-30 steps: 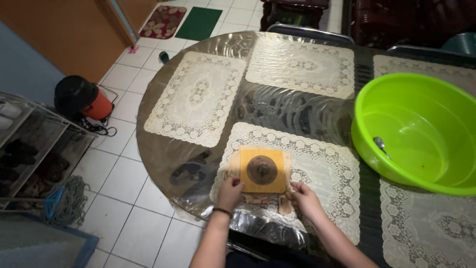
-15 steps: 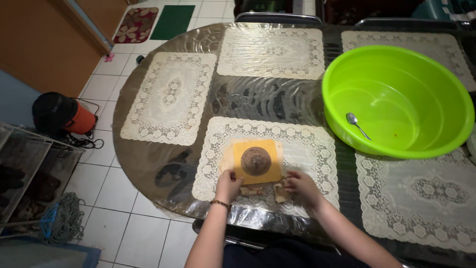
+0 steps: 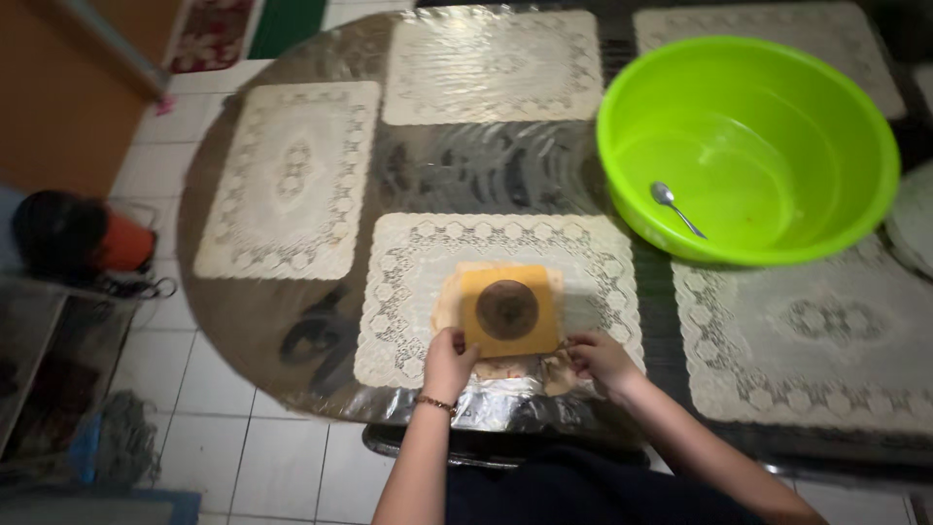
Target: The person organizes kitchen appliances on a glass dining table. They move a green basin, unplug and coil the cord of a rice cooker, place the lid on top, and then handle a kettle and a small wrapped item.
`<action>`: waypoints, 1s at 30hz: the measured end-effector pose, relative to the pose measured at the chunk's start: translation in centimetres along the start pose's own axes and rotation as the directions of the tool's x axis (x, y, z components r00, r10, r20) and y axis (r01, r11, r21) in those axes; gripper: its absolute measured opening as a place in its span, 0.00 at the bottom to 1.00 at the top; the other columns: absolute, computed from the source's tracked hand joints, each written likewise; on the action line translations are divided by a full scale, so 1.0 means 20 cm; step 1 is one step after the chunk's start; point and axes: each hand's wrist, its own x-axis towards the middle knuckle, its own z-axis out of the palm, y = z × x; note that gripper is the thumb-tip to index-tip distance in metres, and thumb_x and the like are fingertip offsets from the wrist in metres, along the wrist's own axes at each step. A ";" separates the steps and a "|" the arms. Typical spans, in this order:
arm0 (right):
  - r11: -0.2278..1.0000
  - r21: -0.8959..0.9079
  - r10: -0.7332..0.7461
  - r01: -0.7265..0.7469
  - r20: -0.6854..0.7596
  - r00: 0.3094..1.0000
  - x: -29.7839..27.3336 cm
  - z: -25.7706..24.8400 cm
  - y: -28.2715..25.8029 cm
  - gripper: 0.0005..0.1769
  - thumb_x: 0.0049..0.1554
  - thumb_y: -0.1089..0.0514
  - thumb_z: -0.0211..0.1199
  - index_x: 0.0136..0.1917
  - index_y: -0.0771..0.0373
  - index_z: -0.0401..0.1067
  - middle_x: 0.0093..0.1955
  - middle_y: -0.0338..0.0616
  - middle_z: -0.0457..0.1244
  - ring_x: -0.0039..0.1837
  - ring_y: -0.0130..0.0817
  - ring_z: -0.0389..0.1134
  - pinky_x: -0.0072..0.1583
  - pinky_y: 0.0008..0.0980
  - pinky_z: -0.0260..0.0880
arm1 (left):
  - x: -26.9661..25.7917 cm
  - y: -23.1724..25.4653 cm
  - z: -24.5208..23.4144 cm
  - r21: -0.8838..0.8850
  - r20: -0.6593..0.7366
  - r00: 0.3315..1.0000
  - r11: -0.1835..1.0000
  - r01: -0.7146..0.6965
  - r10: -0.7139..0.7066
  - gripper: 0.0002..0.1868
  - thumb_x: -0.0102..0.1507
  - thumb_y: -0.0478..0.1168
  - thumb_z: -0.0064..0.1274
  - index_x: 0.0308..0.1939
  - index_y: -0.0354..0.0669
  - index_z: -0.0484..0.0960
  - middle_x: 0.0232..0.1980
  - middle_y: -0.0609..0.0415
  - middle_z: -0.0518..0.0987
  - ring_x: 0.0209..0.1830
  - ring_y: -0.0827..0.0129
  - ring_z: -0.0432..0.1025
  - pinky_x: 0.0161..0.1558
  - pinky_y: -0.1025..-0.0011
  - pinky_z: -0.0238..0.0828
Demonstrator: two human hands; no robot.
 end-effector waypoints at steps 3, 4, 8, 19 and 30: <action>0.996 -0.085 0.038 -0.040 -0.020 0.999 -0.03 0.04 -0.05 0.24 0.56 0.64 0.57 0.66 0.66 0.70 0.41 0.47 0.68 0.37 0.32 0.65 0.40 0.29 0.66 | 0.01 -0.03 0.00 -0.124 0.005 1.000 0.992 0.004 -0.003 0.21 0.55 0.42 0.65 0.47 0.33 0.80 0.35 0.48 0.82 0.34 0.65 0.77 0.39 0.69 0.76; 0.997 -0.061 0.054 -0.056 -0.035 0.998 -0.05 0.05 -0.05 0.23 0.56 0.63 0.57 0.66 0.66 0.71 0.41 0.45 0.68 0.38 0.30 0.65 0.41 0.28 0.66 | 0.01 -0.03 0.00 -0.153 0.019 1.000 0.988 0.021 -0.018 0.21 0.56 0.42 0.65 0.47 0.33 0.79 0.33 0.48 0.81 0.32 0.66 0.76 0.38 0.69 0.75; 0.996 0.071 0.066 -0.063 -0.052 0.996 -0.12 0.09 -0.06 0.24 0.56 0.63 0.59 0.66 0.65 0.74 0.43 0.42 0.68 0.40 0.27 0.65 0.43 0.27 0.66 | 0.06 0.03 -0.02 -0.072 0.061 0.989 0.987 0.142 -0.137 0.20 0.55 0.42 0.66 0.46 0.35 0.79 0.32 0.53 0.78 0.30 0.69 0.73 0.36 0.70 0.73; 0.967 0.251 0.098 -0.054 -0.169 0.981 -0.17 0.13 0.00 0.23 0.57 0.63 0.59 0.66 0.60 0.68 0.49 0.39 0.70 0.45 0.29 0.73 0.45 0.27 0.69 | 0.18 0.16 0.04 0.032 0.042 0.993 0.994 0.105 -0.106 0.17 0.53 0.43 0.65 0.36 0.34 0.79 0.31 0.49 0.78 0.30 0.61 0.73 0.38 0.65 0.73; 0.961 0.274 0.009 0.038 -0.168 0.986 -0.21 0.06 0.02 0.31 0.55 0.64 0.57 0.73 0.68 0.64 0.48 0.49 0.68 0.42 0.30 0.68 0.43 0.28 0.69 | 0.18 0.15 0.06 0.060 -0.003 1.000 0.998 0.022 -0.022 0.16 0.53 0.43 0.64 0.37 0.35 0.79 0.33 0.48 0.79 0.33 0.57 0.75 0.40 0.63 0.74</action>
